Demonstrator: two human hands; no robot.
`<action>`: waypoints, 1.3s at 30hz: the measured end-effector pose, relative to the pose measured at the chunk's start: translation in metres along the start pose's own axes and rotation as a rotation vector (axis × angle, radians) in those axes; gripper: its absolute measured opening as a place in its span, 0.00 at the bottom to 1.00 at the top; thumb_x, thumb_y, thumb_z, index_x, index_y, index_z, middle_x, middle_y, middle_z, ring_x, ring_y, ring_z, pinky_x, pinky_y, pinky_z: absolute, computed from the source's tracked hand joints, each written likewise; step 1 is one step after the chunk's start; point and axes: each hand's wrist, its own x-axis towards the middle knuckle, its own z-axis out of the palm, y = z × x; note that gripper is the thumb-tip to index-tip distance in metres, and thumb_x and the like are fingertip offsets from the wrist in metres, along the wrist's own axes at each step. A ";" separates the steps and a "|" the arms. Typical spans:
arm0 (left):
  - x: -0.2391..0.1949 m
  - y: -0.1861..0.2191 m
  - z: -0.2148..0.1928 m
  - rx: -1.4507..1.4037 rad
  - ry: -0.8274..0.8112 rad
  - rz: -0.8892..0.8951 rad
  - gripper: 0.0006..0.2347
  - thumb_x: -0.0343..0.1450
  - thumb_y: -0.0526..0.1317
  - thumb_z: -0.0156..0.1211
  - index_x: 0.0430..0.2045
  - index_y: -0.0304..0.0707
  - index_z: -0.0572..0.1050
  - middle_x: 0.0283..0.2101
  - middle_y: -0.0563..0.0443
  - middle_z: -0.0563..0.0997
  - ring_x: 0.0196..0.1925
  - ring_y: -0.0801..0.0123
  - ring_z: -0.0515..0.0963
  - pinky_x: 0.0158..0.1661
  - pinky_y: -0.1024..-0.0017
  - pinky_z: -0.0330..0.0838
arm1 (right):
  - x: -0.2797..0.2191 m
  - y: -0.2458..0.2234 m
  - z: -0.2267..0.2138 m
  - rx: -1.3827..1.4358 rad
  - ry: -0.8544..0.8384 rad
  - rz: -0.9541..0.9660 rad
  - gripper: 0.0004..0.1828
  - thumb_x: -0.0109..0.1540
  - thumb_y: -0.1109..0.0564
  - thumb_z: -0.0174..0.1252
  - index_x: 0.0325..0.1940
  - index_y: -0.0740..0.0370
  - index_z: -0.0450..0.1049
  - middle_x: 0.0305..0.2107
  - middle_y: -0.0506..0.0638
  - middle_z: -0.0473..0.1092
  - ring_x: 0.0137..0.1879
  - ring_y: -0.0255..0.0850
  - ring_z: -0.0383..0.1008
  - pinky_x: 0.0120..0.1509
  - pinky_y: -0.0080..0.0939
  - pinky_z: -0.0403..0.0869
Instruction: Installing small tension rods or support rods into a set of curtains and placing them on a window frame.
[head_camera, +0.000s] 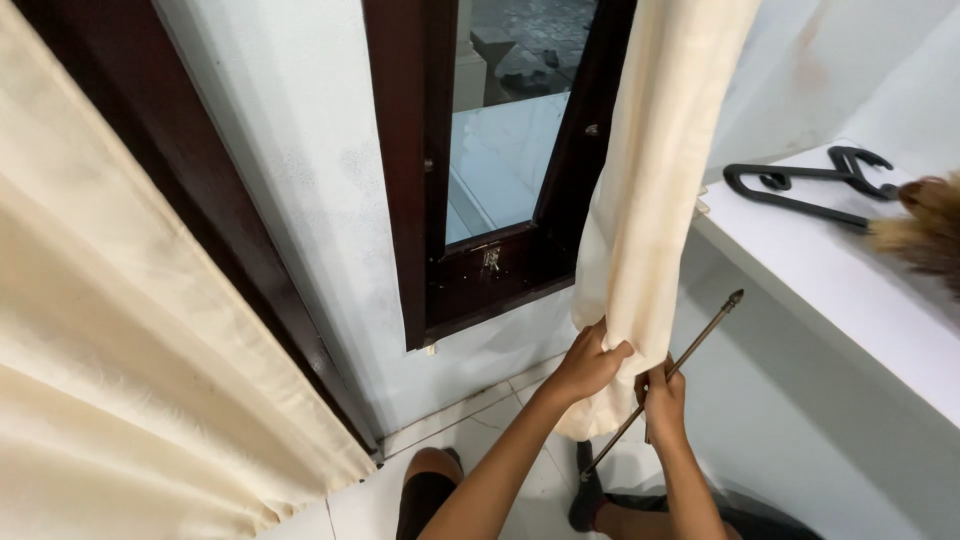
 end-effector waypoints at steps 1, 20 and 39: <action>-0.004 0.005 0.003 0.008 -0.009 0.006 0.24 0.68 0.37 0.55 0.60 0.26 0.67 0.49 0.34 0.82 0.54 0.49 0.81 0.56 0.60 0.72 | -0.002 -0.012 -0.002 0.010 0.007 -0.004 0.19 0.73 0.49 0.42 0.45 0.67 0.72 0.16 0.45 0.62 0.19 0.32 0.55 0.23 0.35 0.55; -0.083 0.077 0.141 -0.198 -0.245 -0.313 0.19 0.73 0.43 0.47 0.54 0.29 0.72 0.53 0.41 0.79 0.55 0.60 0.77 0.57 0.67 0.68 | -0.075 -0.022 -0.145 0.263 -0.127 0.107 0.21 0.73 0.48 0.45 0.54 0.68 0.73 0.20 0.45 0.61 0.23 0.32 0.56 0.25 0.33 0.57; -0.233 0.186 0.140 0.061 0.245 0.118 0.38 0.60 0.41 0.78 0.58 0.28 0.56 0.56 0.30 0.74 0.57 0.55 0.77 0.56 0.64 0.71 | -0.319 -0.118 -0.149 0.681 -0.089 0.279 0.26 0.72 0.46 0.41 0.61 0.68 0.72 0.17 0.43 0.58 0.22 0.30 0.54 0.24 0.31 0.53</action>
